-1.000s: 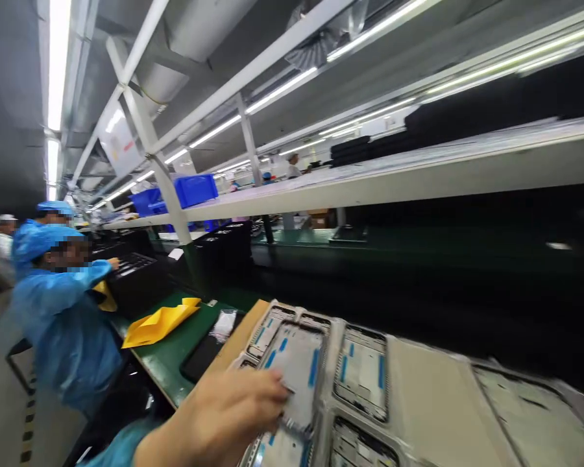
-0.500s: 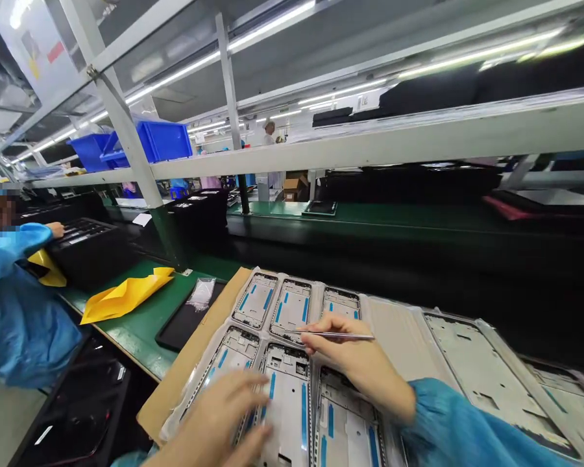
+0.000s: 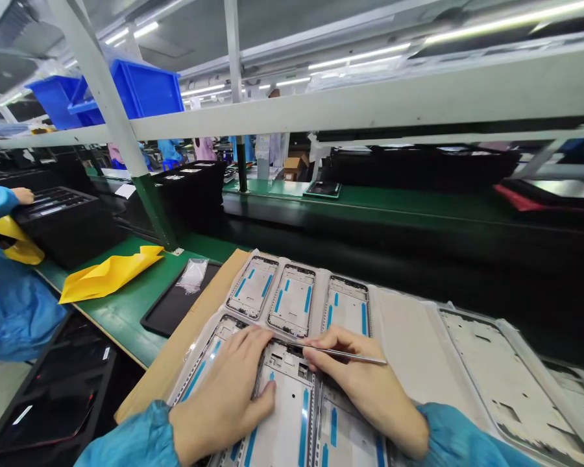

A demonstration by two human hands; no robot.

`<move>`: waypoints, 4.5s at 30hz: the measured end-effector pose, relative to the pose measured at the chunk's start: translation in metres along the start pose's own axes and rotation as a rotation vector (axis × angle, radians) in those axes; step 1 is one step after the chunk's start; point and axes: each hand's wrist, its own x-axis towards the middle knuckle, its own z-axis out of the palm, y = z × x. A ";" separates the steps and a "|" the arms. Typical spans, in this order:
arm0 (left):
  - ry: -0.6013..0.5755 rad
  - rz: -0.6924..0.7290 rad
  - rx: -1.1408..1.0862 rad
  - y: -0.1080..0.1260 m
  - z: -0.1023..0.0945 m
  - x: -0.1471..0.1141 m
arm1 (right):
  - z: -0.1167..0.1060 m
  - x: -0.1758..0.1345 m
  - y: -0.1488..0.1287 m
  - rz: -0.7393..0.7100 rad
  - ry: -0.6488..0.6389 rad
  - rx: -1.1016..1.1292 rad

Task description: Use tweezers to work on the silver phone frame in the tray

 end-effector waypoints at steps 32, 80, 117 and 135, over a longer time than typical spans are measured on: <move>-0.047 0.086 0.387 0.012 0.006 0.005 | -0.001 -0.020 0.019 -0.423 0.071 -0.306; -0.014 0.173 0.441 0.007 0.011 0.002 | -0.006 -0.024 0.012 -0.325 0.089 -0.236; 0.118 0.250 0.421 0.003 0.015 0.000 | -0.007 -0.021 0.015 -0.316 0.039 -0.195; 0.094 0.250 0.417 0.006 0.013 0.003 | -0.007 -0.023 0.015 -0.302 0.060 -0.183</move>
